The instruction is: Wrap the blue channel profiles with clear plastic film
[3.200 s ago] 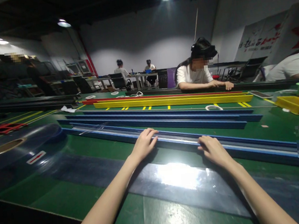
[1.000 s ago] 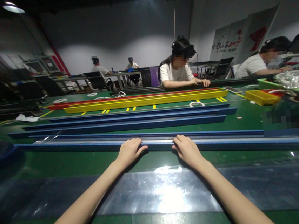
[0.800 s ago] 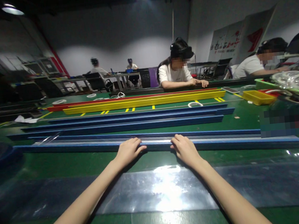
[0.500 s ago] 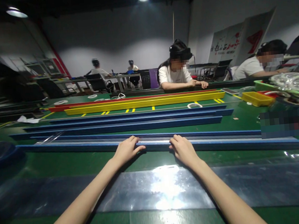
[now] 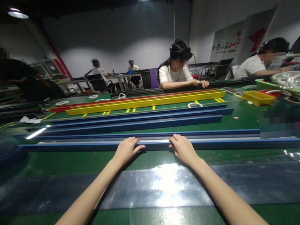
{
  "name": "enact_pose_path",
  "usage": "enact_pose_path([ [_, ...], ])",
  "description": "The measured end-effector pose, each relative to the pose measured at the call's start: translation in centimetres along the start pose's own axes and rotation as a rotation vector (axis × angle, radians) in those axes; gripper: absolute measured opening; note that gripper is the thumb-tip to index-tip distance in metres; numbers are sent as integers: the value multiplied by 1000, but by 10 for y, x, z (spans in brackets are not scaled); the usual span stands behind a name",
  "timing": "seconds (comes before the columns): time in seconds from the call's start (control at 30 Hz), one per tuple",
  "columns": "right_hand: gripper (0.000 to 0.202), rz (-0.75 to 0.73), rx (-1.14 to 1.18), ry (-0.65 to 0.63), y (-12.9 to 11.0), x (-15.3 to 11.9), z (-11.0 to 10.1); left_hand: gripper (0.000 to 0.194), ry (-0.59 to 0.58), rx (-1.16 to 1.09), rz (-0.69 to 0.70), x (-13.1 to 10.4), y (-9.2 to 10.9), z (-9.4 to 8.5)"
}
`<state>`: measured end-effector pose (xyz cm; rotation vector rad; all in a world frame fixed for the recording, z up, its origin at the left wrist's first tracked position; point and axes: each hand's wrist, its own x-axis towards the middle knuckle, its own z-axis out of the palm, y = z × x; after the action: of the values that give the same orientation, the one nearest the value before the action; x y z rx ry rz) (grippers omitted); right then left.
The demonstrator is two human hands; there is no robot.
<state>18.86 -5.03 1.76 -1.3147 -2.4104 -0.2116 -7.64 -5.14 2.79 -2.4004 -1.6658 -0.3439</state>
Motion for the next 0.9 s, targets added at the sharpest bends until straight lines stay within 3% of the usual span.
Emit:
enact_pose_path([
  [0.23,13,0,1,-21,2,0,1,41,84,11,2,-13,-18,-5],
  [0.5,13,21,43,-3,1,2,1,40,-6,58,-91,-25,-58,-14],
  [0.9,14,36,54,2,3,11,-1,38,-9,105,-61,-26,-62,-8],
])
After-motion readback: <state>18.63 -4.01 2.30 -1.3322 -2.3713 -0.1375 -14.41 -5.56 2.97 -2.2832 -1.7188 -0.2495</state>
